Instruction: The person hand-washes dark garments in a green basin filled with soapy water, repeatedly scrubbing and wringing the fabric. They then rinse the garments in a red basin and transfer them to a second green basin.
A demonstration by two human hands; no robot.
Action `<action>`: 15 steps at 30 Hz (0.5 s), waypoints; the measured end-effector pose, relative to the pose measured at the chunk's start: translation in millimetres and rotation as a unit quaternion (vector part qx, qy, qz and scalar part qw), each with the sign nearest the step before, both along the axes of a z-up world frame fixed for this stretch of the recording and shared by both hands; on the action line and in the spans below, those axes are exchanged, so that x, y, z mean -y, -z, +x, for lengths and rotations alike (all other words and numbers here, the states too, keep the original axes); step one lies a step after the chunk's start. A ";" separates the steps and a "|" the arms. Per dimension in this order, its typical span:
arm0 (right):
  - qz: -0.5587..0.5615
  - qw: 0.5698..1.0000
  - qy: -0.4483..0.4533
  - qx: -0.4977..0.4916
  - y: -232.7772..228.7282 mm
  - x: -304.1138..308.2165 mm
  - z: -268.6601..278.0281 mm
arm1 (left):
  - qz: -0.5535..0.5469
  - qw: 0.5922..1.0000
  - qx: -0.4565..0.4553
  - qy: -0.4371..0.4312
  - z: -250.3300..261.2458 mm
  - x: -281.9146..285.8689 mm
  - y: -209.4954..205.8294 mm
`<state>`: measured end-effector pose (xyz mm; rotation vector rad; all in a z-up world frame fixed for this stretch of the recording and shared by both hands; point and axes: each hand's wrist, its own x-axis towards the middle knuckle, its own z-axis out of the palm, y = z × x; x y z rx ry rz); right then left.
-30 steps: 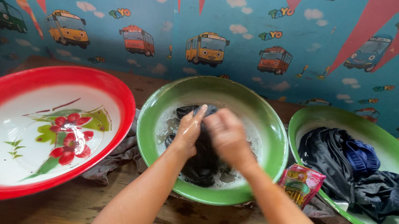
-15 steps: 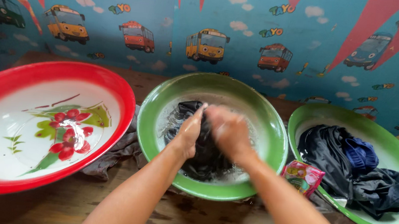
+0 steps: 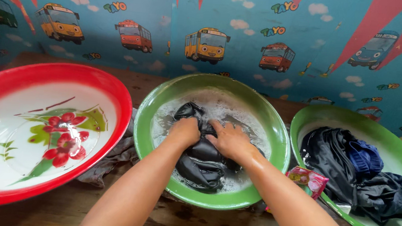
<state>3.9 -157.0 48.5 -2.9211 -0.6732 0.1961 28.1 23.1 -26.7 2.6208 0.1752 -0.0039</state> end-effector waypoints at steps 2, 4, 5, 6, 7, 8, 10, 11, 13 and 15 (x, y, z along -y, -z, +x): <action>0.023 1.000 0.013 0.000 -2.1 -2.9 11.4 | -0.032 0.999 0.035 -0.013 0.8 -0.6 -2.4; 0.199 0.976 -0.058 0.068 -6.7 4.8 20.2 | -0.112 0.989 0.090 -0.042 -0.3 -5.8 -9.3; 0.285 0.949 -0.092 0.100 -8.8 6.2 20.8 | -0.261 0.956 0.120 -0.058 -0.5 -4.8 -12.8; 0.321 0.933 -0.080 0.138 -11.2 4.4 18.0 | -0.403 0.900 0.147 -0.071 1.3 -1.4 -17.4; 0.354 0.916 -0.070 0.175 -15.0 2.4 12.2 | -0.538 0.821 0.171 -0.085 2.0 3.1 -21.1; 0.386 0.896 -0.058 0.211 -19.5 -1.4 4.5 | -0.584 0.794 0.141 -0.092 2.4 7.3 -24.6; 0.428 0.870 -0.099 0.224 -20.0 -14.9 -21.3 | -0.671 0.730 0.078 -0.103 2.3 18.8 -29.9; 0.447 0.856 -0.117 0.233 -19.4 -18.8 -31.8 | -0.690 0.713 0.058 -0.115 1.5 23.9 -30.9; 0.403 0.860 -0.128 0.284 -18.8 -23.1 -39.8 | -0.724 0.676 0.020 -0.136 -0.2 33.2 -31.2; 0.365 0.875 -0.097 0.303 -20.9 -21.8 -30.9 | -0.785 0.614 -0.034 -0.075 -5.5 50.9 -26.7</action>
